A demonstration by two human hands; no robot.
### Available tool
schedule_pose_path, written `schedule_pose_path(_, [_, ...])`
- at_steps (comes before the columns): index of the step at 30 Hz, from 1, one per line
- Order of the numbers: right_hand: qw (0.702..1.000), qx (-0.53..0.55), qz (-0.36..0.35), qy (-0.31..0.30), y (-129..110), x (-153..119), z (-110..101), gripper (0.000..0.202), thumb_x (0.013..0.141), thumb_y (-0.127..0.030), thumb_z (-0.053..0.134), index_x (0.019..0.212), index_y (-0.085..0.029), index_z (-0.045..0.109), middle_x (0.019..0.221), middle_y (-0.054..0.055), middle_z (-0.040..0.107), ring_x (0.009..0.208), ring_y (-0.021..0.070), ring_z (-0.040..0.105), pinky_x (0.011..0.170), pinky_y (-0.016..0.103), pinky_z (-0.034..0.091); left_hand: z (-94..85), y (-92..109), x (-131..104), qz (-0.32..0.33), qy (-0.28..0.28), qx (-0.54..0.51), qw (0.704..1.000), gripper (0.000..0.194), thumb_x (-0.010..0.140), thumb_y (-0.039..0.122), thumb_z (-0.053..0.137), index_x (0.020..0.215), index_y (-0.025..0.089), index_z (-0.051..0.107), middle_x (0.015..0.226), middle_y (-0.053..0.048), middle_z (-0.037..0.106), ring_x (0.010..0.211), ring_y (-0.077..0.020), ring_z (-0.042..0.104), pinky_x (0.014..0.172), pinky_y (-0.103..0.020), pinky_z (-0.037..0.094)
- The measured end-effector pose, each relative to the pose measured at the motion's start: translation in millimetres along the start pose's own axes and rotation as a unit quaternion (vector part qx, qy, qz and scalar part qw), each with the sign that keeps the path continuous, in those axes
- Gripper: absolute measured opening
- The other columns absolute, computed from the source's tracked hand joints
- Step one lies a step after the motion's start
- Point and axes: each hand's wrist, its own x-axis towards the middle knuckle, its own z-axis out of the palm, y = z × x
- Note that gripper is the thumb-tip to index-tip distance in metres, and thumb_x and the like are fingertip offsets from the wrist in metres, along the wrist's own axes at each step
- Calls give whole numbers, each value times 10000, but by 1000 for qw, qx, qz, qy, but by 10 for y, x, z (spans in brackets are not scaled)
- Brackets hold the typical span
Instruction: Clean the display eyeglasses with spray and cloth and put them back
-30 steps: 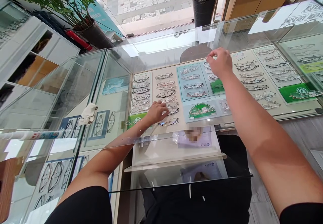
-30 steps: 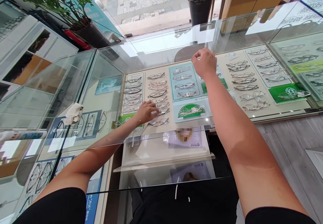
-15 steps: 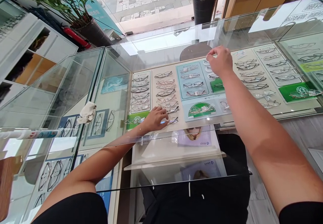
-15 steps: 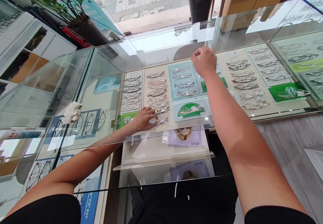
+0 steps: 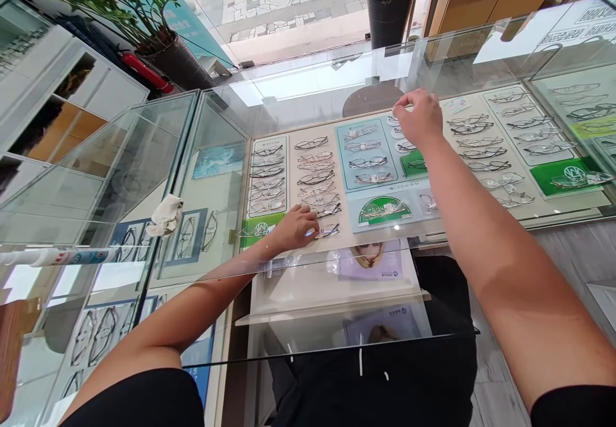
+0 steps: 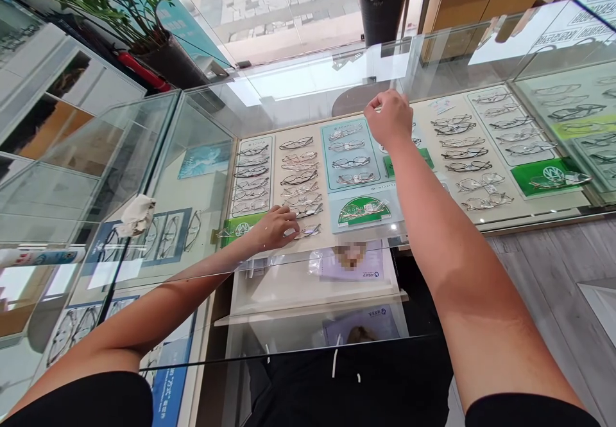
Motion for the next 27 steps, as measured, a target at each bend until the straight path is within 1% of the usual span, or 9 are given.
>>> schedule_pose_path(6, [1000,-4,-5,-1,-10,-6,-4,200,1021,-365,571,876,-266,666,1239,105,723,1292,377,589,1143,662,465,9,0,49,-3,-6,28,1000,235,1029,307,581,913,247,776,916,-85,732,955,-282,616,850,-451,394])
schedule_pose_path(11, [1000,4,1,7,18,2,11,184,998,-308,587,826,-268,639,1234,103,728,1275,376,592,1139,647,459,-1,47,56,-12,19,32,999,223,1039,296,574,907,244,745,922,-92,712,965,-286,604,847,-443,390])
schedule_pose_path(15, [1000,-3,-6,2,45,11,15,200,1022,-345,560,858,-273,649,1248,114,716,1285,376,580,1130,639,460,-43,190,-14,-29,31,14,999,134,1012,272,595,953,231,708,953,-93,712,970,-283,612,852,-428,403])
schedule_pose_path(17, [1000,5,-7,3,49,13,8,198,1014,-365,574,862,-272,659,1236,110,718,1265,366,584,1119,620,471,-135,312,-88,-56,5,-21,998,86,983,276,617,980,222,683,984,-88,725,990,-278,626,868,-410,416])
schedule_pose_path(19, [1000,15,0,0,46,14,-3,183,991,-354,599,854,-258,672,1224,113,720,1243,355,584,1115,602,471,-285,454,-198,-99,-58,-96,989,140,982,341,620,1035,219,665,1006,-70,728,966,-257,644,851,-373,434])
schedule_pose_path(21, [1000,22,7,-3,46,18,-15,168,970,-322,614,841,-238,681,1210,123,719,1230,348,579,1118,593,459,-459,595,-351,-142,-143,-186,962,271,1011,465,587,1133,234,659,1042,-50,727,921,-230,658,792,-330,442])
schedule_pose_path(23, [1000,23,11,0,56,25,-22,150,957,-289,619,840,-228,689,1205,127,721,1227,342,576,1122,582,444,-608,712,-550,-163,-204,-230,938,333,1026,528,548,1181,258,667,1075,-38,729,922,-222,663,762,-308,433])
schedule_pose_path(25, [1000,17,16,4,75,31,-29,131,952,-270,621,862,-224,704,1221,124,728,1232,332,582,1122,555,436,-701,790,-789,-174,-227,-227,931,317,1021,509,548,1163,258,679,1062,-37,729,922,-219,655,769,-304,423])
schedule_pose_path(27, [1000,4,17,5,91,28,-41,121,948,-271,628,900,-221,727,1242,124,737,1230,313,592,1107,506,433,-740,827,-1049,-188,-217,-216,933,288,1012,474,560,1146,249,680,1043,-38,726,925,-216,645,789,-302,421])
